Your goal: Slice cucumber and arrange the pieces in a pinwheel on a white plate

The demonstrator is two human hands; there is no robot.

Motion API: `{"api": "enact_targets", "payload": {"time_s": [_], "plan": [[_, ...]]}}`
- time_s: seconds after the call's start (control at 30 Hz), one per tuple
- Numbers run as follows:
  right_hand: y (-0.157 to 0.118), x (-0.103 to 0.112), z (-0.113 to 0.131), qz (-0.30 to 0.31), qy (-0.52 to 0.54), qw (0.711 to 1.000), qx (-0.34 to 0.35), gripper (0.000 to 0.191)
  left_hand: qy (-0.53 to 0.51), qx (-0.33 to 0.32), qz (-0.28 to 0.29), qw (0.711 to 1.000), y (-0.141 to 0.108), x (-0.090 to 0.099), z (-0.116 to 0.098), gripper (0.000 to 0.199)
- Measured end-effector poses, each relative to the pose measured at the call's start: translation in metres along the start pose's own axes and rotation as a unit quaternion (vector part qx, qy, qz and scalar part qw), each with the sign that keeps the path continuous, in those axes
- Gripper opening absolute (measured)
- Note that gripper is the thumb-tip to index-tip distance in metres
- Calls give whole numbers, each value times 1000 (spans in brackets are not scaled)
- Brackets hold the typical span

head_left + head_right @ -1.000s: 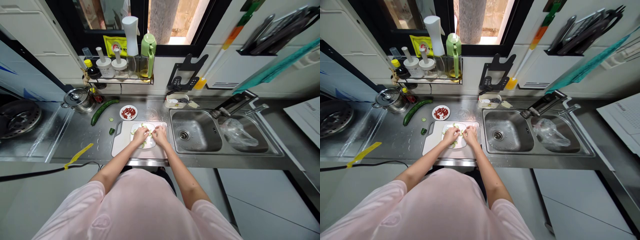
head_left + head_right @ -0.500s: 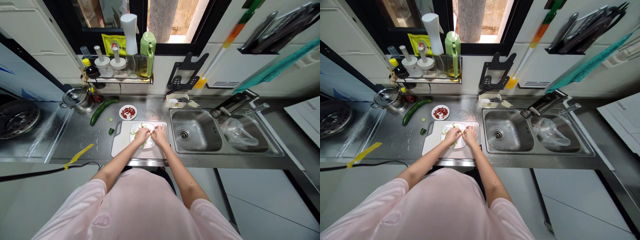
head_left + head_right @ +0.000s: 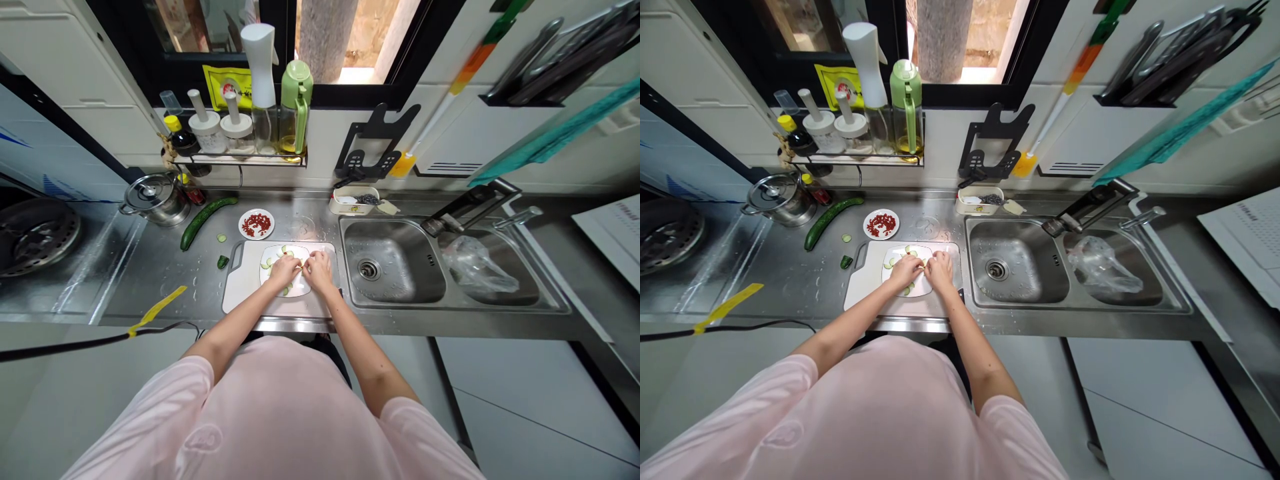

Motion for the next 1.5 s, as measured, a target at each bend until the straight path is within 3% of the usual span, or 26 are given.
{"api": "enact_targets", "payload": {"time_s": [0.43,0.73,1.5], "plan": [[0,-1,-3,7,14,1000,-16,11,-22,-55,-14,998,-4,1,-1,28],[-3,4,-5,-18,30,999,-22,12,-6,-45,-5,999,-4,-1,2,29],[3,0,-5,-2,18,999,-42,15,-20,-43,-10,999,-4,3,-2,29]]}}
Point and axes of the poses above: each hand's wrist, its own y-axis towards the middle knuckle, its own x-axis out of the back of the hand, z = x × y, the point moved 4 cm from there along y, towards the middle knuckle, and after that the axes turned 5 degrees about -z, right-handed, at the moved point
